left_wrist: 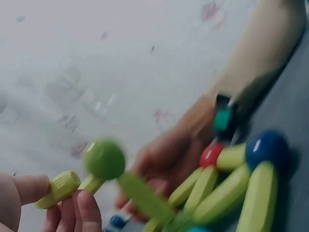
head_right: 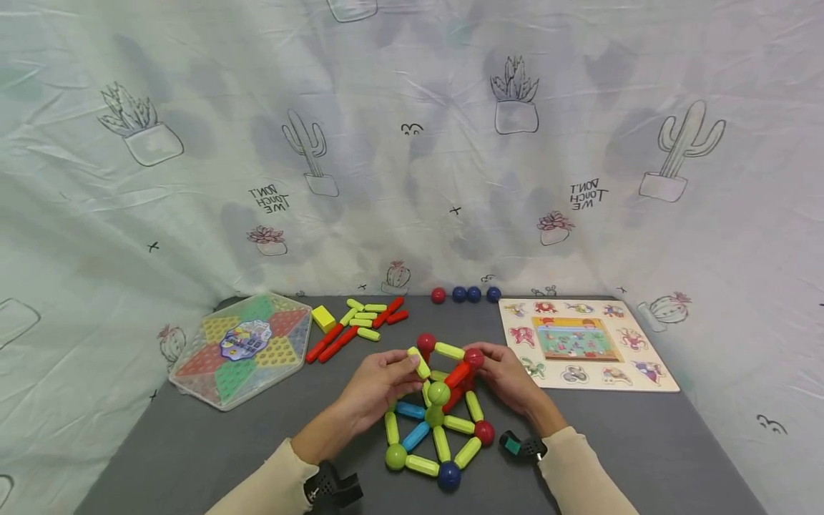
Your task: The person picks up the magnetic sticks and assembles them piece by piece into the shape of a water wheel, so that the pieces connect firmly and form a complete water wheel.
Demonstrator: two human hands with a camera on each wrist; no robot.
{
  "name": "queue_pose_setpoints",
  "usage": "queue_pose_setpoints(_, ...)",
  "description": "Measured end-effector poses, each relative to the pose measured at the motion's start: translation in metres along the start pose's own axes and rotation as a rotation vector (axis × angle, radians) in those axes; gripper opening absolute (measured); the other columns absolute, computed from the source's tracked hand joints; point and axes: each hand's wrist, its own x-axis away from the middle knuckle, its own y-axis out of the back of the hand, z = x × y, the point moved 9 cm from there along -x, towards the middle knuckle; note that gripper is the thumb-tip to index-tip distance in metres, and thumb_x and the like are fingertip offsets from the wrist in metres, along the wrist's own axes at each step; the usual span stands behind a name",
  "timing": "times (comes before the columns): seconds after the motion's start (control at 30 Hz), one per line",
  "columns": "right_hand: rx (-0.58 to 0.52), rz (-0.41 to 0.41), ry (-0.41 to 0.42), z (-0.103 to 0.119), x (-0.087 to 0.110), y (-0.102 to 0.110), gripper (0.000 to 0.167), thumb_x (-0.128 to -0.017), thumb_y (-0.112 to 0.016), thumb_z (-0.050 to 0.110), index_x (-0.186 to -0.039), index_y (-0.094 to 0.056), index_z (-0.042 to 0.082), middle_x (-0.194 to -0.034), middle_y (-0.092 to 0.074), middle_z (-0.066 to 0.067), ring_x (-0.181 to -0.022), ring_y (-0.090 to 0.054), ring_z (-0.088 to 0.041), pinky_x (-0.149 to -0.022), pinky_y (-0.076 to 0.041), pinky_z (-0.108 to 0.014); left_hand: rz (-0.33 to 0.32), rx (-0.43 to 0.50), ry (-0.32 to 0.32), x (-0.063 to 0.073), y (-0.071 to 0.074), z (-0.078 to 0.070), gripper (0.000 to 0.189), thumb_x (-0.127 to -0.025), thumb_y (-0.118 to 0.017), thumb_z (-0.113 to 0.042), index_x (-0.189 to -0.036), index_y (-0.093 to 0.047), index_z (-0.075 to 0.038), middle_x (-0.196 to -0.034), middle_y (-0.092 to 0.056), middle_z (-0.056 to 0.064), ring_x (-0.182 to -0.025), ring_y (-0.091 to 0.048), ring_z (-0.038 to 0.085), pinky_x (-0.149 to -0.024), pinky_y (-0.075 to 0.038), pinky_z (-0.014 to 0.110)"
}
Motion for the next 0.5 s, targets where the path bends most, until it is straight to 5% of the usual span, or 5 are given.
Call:
queue_pose_setpoints(0.17, -0.025, 0.018, -0.008, -0.002, 0.000, -0.002, 0.031, -0.116, -0.049, 0.009, -0.125, -0.075, 0.021, -0.115, -0.082, 0.005, -0.111, -0.074, -0.006, -0.100, -0.058, -0.022, 0.010, 0.001, 0.051, 0.002, -0.018, 0.012, 0.040, -0.106, -0.076, -0.027, -0.133, -0.070, 0.002, -0.101, -0.074, 0.004, -0.090, -0.071, 0.015, -0.085, -0.062, 0.027)
queue_pose_setpoints(0.5, -0.027, 0.020, -0.003, 0.000, 0.001, 0.000, 0.031, -0.116, -0.048, 0.008, -0.128, -0.074, 0.017, -0.119, -0.082, 0.002, -0.114, -0.074, -0.007, -0.103, -0.058, -0.023, -0.042, 0.027, 0.074, -0.009, -0.017, 0.020, 0.037, -0.105, -0.077, -0.030, -0.124, -0.075, 0.002, -0.095, -0.071, 0.001, -0.087, -0.067, 0.013, -0.082, -0.060, 0.024)
